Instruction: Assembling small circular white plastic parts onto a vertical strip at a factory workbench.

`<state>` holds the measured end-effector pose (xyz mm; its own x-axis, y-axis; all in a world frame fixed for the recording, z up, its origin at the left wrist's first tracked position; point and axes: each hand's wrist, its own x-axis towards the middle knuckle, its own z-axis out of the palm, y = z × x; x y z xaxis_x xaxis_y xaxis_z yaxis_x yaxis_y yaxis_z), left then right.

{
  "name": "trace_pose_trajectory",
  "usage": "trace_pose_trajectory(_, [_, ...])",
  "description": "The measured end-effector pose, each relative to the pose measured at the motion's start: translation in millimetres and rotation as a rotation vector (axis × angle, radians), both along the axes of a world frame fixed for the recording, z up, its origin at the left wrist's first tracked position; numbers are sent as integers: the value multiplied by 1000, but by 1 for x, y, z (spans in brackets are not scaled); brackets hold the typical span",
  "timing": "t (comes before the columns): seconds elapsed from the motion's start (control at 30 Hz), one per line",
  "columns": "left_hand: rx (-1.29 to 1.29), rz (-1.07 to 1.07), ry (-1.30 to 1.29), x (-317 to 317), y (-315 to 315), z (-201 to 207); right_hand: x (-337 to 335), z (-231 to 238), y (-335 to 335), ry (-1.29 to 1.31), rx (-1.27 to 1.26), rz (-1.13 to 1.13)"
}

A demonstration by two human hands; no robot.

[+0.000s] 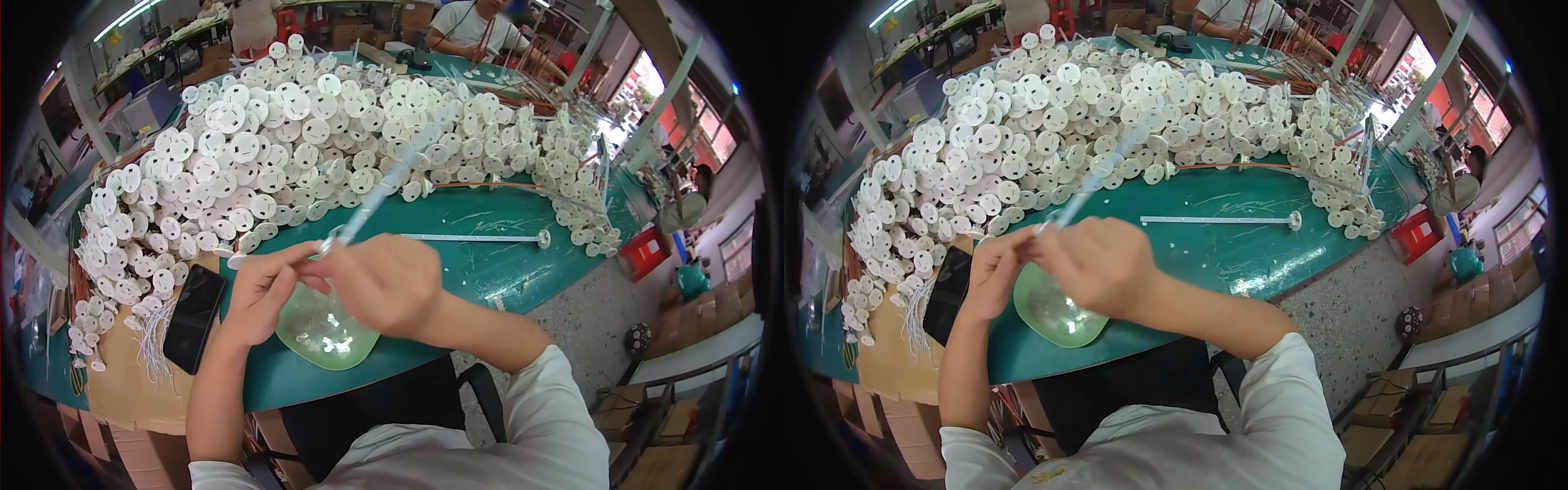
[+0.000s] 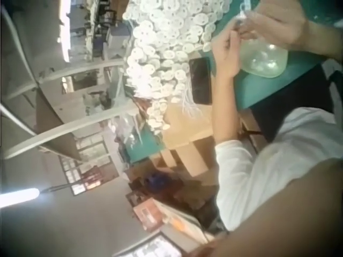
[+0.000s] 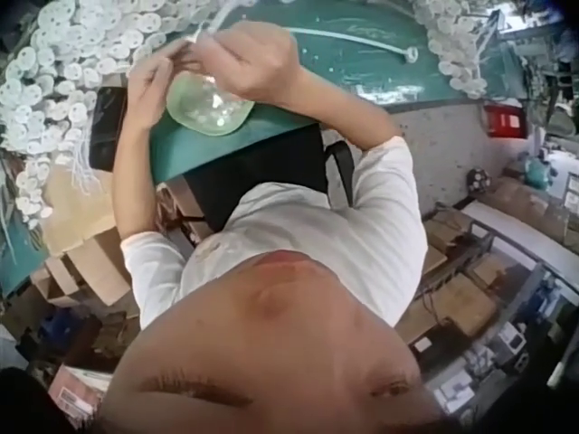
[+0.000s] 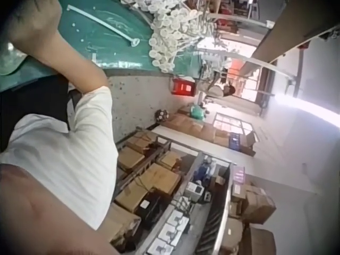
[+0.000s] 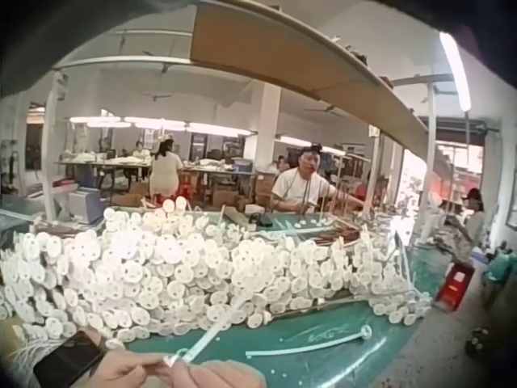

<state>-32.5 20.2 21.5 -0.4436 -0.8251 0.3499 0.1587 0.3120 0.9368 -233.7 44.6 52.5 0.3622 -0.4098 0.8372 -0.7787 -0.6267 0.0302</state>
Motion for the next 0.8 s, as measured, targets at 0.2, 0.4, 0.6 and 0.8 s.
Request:
trace_pose_trajectory(0.2, [30, -226, -8, 4, 15, 15, -5, -5, -2, 10, -272, 542])
trace_pose_trajectory(0.4, [119, -224, -80, -1, 10, 1, -2, -28, -6, -92, -165, 464])
trace_pose_trajectory(0.6, [175, -247, 193, 0, 9, -7, -4, -25, -19, -89, -120, 517])
trace_pose_trajectory(0.8, [243, -194, 49, 2, 1, -6, -4, -31, -22, -77, -92, 556])
